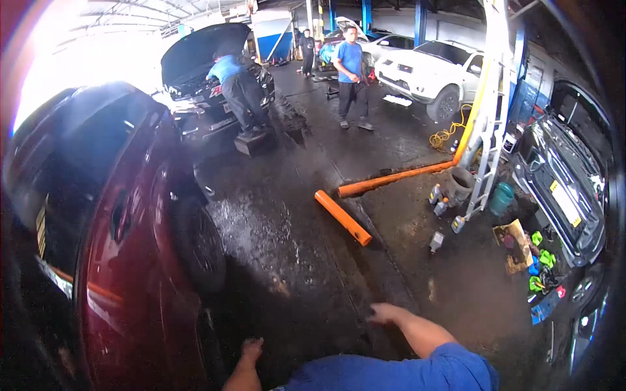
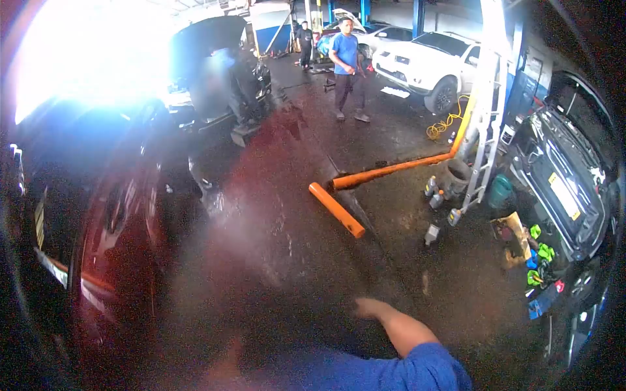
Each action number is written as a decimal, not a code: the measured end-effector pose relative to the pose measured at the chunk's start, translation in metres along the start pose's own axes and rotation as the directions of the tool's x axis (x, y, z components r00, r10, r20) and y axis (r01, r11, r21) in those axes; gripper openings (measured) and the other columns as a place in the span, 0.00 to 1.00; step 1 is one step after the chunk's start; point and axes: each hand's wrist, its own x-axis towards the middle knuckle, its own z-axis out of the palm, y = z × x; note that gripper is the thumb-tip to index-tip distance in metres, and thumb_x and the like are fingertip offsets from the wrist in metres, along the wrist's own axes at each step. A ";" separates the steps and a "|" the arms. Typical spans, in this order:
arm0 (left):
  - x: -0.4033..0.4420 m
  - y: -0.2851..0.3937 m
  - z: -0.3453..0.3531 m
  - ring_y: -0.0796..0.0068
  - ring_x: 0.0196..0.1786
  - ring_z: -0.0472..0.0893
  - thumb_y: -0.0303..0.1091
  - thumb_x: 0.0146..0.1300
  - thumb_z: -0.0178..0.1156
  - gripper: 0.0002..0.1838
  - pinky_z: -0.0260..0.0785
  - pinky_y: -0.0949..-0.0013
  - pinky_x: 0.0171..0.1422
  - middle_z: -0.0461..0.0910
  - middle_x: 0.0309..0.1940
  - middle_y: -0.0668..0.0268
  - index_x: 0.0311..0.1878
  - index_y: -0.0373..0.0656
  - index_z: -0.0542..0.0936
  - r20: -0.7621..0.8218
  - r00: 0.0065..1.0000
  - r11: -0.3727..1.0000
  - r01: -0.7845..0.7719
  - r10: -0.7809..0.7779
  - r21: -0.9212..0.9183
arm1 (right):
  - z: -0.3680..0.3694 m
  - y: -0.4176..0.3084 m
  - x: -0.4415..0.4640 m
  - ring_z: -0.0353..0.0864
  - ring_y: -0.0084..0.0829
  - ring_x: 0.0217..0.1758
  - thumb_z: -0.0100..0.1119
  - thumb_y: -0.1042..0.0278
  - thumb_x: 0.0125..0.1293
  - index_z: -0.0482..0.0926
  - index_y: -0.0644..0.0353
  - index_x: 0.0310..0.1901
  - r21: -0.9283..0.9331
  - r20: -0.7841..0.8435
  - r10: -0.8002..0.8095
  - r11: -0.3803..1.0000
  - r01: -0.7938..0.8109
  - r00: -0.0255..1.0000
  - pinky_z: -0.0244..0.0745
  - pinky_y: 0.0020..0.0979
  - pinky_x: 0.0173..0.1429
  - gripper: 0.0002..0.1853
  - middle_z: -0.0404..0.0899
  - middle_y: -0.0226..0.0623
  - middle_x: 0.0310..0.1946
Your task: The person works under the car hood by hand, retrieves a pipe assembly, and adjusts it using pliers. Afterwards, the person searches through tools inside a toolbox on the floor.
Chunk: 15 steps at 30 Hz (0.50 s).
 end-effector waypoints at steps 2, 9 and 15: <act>0.062 0.057 -0.079 0.48 0.55 0.73 0.47 0.62 0.53 0.24 0.64 0.57 0.60 0.74 0.51 0.44 0.51 0.35 0.76 -0.149 0.987 0.980 0.021 -0.051 -0.198 | -0.008 0.030 0.008 0.76 0.49 0.50 0.59 0.42 0.53 0.75 0.66 0.51 0.116 0.201 0.236 0.958 -0.262 0.951 0.70 0.42 0.52 0.34 0.76 0.56 0.46; 0.273 0.132 -0.176 0.51 0.52 0.77 0.46 0.57 0.61 0.24 0.68 0.58 0.56 0.78 0.47 0.48 0.49 0.35 0.77 -0.106 0.969 0.934 0.183 -0.225 -0.307 | -0.107 0.072 0.120 0.78 0.43 0.52 0.55 0.64 0.51 0.80 0.59 0.45 -0.077 0.564 0.511 0.815 -0.575 0.649 0.71 0.43 0.53 0.19 0.78 0.45 0.49; 0.410 0.115 -0.189 0.55 0.46 0.79 0.40 0.60 0.53 0.15 0.70 0.55 0.50 0.81 0.41 0.53 0.41 0.41 0.80 0.199 0.955 0.920 -0.270 0.219 0.284 | -0.300 0.070 0.415 0.75 0.47 0.53 0.60 0.47 0.54 0.74 0.65 0.52 0.362 -0.026 0.346 0.878 -0.314 0.938 0.71 0.40 0.54 0.31 0.76 0.53 0.49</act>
